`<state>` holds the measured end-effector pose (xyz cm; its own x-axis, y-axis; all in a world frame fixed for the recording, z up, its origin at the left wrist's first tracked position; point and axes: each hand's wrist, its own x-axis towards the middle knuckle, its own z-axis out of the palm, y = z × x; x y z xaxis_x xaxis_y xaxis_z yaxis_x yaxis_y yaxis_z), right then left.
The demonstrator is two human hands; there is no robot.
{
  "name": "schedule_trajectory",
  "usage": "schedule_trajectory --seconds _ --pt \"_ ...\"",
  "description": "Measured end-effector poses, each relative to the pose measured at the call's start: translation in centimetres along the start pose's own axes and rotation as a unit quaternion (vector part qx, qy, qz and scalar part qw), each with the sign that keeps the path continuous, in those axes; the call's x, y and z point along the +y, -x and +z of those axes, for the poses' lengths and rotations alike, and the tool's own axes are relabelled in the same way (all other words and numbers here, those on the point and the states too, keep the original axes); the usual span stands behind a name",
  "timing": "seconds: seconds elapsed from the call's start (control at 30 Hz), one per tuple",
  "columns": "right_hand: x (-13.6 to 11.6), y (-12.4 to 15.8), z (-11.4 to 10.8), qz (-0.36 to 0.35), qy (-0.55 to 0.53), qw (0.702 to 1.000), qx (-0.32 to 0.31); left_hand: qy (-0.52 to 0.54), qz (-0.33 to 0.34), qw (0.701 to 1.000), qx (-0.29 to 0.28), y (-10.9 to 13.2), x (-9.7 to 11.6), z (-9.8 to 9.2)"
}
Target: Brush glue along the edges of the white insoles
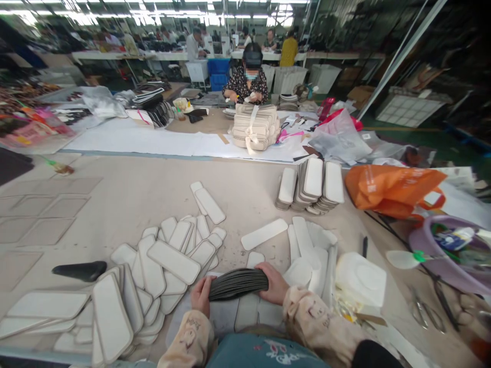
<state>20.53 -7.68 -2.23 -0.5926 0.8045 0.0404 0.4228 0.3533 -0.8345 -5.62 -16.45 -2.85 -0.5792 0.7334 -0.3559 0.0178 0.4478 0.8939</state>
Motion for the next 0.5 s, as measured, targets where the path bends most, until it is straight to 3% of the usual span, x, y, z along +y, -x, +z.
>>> schedule_trajectory --seconds 0.1,0.27,0.37,0.5 --pt "-1.0 -0.4 -0.6 0.026 0.056 0.997 -0.036 -0.019 0.007 1.0 0.013 -0.3 0.2 0.1" --pt "-4.1 -1.7 -1.4 -0.023 0.21 0.965 -0.153 -0.032 0.005 0.998 0.05 -0.7 0.2 0.4" --pt "-5.5 -2.6 -0.4 0.042 0.277 0.936 -0.213 -0.059 0.007 0.997 0.056 -0.6 0.7 0.5" --pt "-5.2 -2.9 0.4 0.115 0.278 0.932 -0.204 -0.123 0.003 0.992 0.032 -0.7 2.2 0.0"
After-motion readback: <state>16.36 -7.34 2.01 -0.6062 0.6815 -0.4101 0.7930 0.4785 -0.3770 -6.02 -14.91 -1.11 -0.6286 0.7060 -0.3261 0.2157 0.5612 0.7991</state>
